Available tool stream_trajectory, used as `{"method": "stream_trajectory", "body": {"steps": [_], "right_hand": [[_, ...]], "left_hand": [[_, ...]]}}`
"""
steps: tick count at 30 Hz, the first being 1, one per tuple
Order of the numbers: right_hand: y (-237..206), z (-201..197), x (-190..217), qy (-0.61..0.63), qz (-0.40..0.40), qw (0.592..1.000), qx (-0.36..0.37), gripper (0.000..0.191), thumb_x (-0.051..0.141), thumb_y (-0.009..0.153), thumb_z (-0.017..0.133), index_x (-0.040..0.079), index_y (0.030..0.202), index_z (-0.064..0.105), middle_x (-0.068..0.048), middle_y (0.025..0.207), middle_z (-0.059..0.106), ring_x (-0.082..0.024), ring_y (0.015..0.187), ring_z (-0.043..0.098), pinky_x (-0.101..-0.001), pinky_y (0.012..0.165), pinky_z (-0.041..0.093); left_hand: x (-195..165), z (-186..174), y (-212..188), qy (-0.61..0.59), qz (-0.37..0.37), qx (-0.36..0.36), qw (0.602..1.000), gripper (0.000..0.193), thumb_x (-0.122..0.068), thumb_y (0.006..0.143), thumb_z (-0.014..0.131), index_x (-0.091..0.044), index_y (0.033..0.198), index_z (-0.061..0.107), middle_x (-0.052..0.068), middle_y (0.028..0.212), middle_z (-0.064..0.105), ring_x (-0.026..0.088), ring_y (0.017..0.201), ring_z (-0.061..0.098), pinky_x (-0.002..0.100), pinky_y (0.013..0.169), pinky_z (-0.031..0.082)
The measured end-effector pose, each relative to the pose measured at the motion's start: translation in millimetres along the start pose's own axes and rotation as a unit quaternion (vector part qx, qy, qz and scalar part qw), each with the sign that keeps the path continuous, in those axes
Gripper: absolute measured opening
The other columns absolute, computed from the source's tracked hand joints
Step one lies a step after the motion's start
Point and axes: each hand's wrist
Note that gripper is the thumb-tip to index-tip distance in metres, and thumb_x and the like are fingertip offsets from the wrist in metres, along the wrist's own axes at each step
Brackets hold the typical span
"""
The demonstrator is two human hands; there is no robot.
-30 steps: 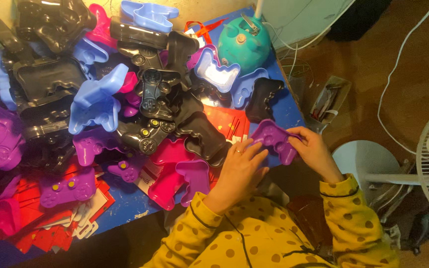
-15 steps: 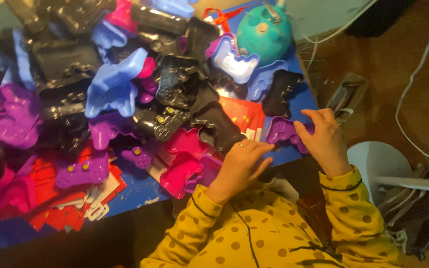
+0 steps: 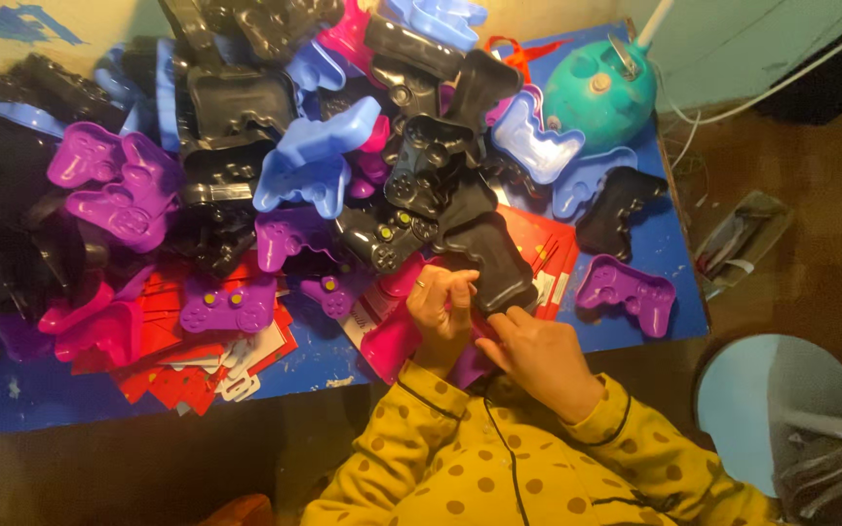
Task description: The person sorts a pile of colorful plastic molds on a blue table. They pick up individual molds, turn them over, and place them into separate color-based stacks. The person handles purple, black, blue, and pink molds throughout the clip.
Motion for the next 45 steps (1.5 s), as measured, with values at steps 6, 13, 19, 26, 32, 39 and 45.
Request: {"method": "stream_trajectory", "body": {"steps": [6,13,19,26,32,39,45], "right_hand": [[-10,12,-5,0.007,-0.016,0.999,-0.027,0.011,0.02,0.088,0.07,0.013,0.091,0.063,-0.006,0.075,0.059,-0.028,0.061,0.064,-0.0406,0.046,0.047],[-15,-13,5,0.006,-0.031,0.998,-0.055,0.036,0.012,0.083,0.068,0.007,0.119,0.067,-0.006,0.077,0.06,-0.025,0.063,0.065,-0.0373,0.048,0.047],[-25,-79,-44,0.001,-0.024,0.985,-0.173,0.02,0.021,0.084,0.074,0.013,0.102,0.071,-0.007,0.089,0.066,-0.03,0.078,0.065,-0.0419,0.067,0.051],[-6,-98,-142,0.011,-0.006,0.995,-0.1,0.024,0.002,0.082,0.068,0.014,0.1,0.078,-0.002,0.098,0.069,-0.029,0.094,0.06,-0.0394,0.082,0.052],[6,-69,-153,0.031,-0.043,0.998,-0.039,0.032,-0.002,0.074,0.065,0.014,0.097,0.08,-0.004,0.098,0.068,-0.03,0.093,0.058,-0.039,0.084,0.05],[16,-61,-163,0.067,-0.098,0.99,-0.079,0.026,0.007,0.082,0.071,0.005,0.107,0.073,-0.011,0.112,0.067,-0.032,0.108,0.061,-0.0407,0.096,0.048],[41,-77,-220,0.067,0.053,0.986,-0.142,0.024,0.018,0.093,0.077,0.006,0.114,0.074,-0.015,0.11,0.063,-0.03,0.088,0.065,-0.0401,0.078,0.054]], "left_hand": [[-9,10,8,0.044,0.036,0.054,0.997,0.012,-0.013,0.101,0.062,-0.008,0.094,0.071,0.006,0.088,0.069,0.027,0.087,0.064,0.039,0.081,0.05],[-4,-1,19,0.07,0.03,0.154,0.985,0.015,-0.015,0.102,0.059,-0.008,0.105,0.073,0.006,0.105,0.073,0.026,0.104,0.066,0.045,0.108,0.044],[-9,-15,20,0.093,0.01,0.195,0.976,0.015,-0.014,0.1,0.065,-0.009,0.111,0.072,0.007,0.111,0.072,0.026,0.111,0.066,0.047,0.112,0.042],[-29,-2,14,0.171,0.053,0.172,0.969,0.018,-0.013,0.095,0.071,-0.01,0.112,0.072,0.005,0.112,0.069,0.027,0.115,0.061,0.052,0.114,0.039],[-37,10,0,0.189,0.087,0.186,0.96,0.021,-0.013,0.092,0.073,-0.01,0.113,0.07,0.006,0.115,0.064,0.029,0.118,0.057,0.055,0.114,0.036],[-24,16,-5,0.188,0.106,0.193,0.957,0.022,-0.011,0.089,0.073,-0.011,0.111,0.069,0.007,0.114,0.063,0.03,0.12,0.056,0.056,0.115,0.036],[-15,15,0,0.158,0.107,0.179,0.965,0.022,-0.011,0.089,0.074,-0.01,0.111,0.069,0.006,0.113,0.064,0.029,0.12,0.057,0.054,0.115,0.038]]}}
Point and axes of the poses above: each hand's wrist, its own y-axis towards the middle knuckle, its own z-axis out of the palm, x = y × z
